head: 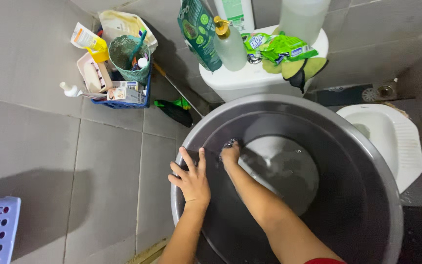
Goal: The person scrubs the inside of a large grey bucket with a steel wool pad, rinses it under a tap, and pours out the water. They repeat the scrubbing and rinsing process multiple times.
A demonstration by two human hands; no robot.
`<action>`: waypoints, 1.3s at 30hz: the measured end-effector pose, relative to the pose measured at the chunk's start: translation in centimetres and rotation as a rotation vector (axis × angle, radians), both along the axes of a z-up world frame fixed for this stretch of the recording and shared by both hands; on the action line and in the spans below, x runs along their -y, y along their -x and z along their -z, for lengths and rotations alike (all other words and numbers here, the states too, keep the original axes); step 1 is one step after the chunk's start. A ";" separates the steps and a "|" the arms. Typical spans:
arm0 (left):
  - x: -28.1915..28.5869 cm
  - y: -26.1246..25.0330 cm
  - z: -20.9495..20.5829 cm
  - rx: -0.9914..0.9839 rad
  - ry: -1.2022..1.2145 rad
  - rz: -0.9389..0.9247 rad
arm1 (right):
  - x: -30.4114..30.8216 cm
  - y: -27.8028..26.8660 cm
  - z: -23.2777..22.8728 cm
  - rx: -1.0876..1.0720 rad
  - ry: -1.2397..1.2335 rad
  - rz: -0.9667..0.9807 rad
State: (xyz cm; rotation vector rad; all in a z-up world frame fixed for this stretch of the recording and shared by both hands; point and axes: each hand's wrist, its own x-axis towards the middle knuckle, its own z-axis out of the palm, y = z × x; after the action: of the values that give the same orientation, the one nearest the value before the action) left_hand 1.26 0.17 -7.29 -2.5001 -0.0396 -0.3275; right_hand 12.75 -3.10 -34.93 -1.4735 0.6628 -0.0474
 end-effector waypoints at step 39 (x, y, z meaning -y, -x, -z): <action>-0.1 -0.3 0.2 -0.023 0.028 -0.002 | -0.8 -0.1 -7.4 -0.408 0.027 -0.182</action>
State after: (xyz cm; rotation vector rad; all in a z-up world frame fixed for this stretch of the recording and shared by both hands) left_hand 1.61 0.27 -7.54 -2.5314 -0.0380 -0.2986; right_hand 12.88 -2.30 -27.48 -1.5794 0.8535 0.3955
